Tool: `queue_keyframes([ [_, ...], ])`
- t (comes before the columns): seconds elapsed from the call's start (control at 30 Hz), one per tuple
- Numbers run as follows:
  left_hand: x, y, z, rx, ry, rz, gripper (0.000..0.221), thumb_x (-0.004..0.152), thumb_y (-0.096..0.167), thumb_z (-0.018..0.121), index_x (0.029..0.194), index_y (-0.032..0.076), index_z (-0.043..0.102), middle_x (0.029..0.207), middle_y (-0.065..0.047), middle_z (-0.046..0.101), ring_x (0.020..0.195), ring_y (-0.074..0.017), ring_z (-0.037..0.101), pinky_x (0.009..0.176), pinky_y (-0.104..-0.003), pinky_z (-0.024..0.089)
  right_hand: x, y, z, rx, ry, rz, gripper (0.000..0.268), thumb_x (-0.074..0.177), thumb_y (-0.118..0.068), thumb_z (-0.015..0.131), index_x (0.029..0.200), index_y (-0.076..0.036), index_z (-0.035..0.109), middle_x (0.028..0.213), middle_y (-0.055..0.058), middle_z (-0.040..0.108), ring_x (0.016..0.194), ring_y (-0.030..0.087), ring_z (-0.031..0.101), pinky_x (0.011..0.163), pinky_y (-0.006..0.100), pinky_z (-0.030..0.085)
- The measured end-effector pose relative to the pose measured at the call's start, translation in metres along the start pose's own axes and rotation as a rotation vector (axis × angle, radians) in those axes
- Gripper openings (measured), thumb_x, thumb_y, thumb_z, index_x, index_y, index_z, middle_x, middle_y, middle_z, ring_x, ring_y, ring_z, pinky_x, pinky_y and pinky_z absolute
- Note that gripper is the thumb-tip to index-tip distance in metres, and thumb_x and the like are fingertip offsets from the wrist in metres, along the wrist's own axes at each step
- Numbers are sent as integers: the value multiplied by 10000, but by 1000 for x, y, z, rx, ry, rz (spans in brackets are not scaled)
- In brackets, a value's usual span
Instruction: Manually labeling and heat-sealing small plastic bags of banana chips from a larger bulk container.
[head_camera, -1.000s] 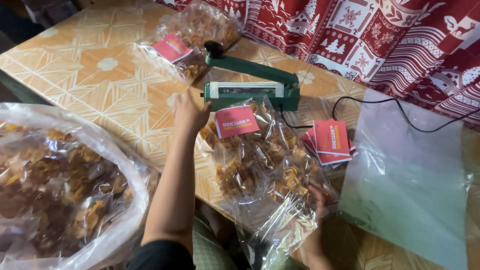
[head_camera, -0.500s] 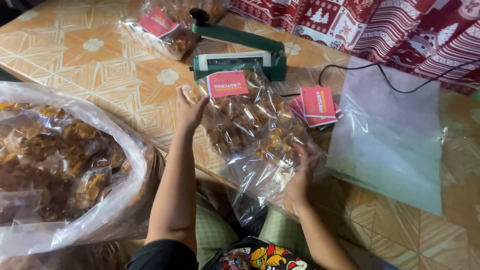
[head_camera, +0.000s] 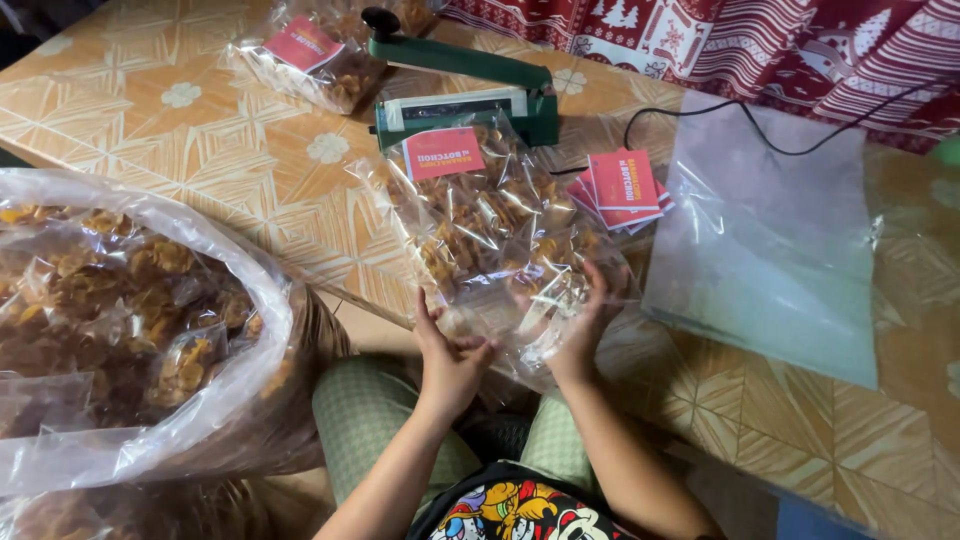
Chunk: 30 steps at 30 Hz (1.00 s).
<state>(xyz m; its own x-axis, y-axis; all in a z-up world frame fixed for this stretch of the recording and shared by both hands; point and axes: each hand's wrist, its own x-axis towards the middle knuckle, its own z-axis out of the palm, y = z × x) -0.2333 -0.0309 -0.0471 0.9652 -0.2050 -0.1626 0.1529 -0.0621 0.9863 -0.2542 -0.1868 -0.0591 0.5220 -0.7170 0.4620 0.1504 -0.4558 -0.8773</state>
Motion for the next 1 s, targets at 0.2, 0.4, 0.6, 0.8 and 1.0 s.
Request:
queue_keyframes([
  [0.2,-19,1,-13,-87,-59,-59,1187,712,-86,746,1557,226,-27,1313,-290,338,868,-329,631,706,-404,601,18,40,10,-167,164,-214,856,515,-284,993,1208,-122,518,1328,182,389,1314,353,349,1121,503,227],
  [0.4,-18,-11,-28,6,-31,-23,1069,724,-30,760,1556,191,125,1265,-249,379,802,-264,607,685,-364,588,8,9,-1,-203,-62,-87,945,502,-219,973,1315,-177,493,1304,202,455,1248,410,482,1059,538,369],
  [0.6,-33,26,-14,666,4,48,1049,643,96,849,1502,237,265,1387,-199,277,1050,-623,540,937,-683,425,9,46,4,-303,-34,-71,919,559,-425,949,1328,-200,498,1177,261,534,1147,498,490,1003,600,326],
  [0.8,2,10,38,939,-16,768,330,790,196,620,1118,153,622,1114,-68,534,1033,-363,545,831,-456,429,-2,31,-21,-249,-38,-44,906,550,-364,916,1326,-156,497,1245,289,492,1207,471,485,1044,544,334],
  [1.0,24,-20,58,912,-85,704,357,762,224,590,1092,95,550,1052,-112,522,965,-366,582,753,-431,510,17,-17,-103,-184,-476,235,993,646,-157,857,1492,-99,342,1373,355,433,1261,567,395,1036,654,311],
])
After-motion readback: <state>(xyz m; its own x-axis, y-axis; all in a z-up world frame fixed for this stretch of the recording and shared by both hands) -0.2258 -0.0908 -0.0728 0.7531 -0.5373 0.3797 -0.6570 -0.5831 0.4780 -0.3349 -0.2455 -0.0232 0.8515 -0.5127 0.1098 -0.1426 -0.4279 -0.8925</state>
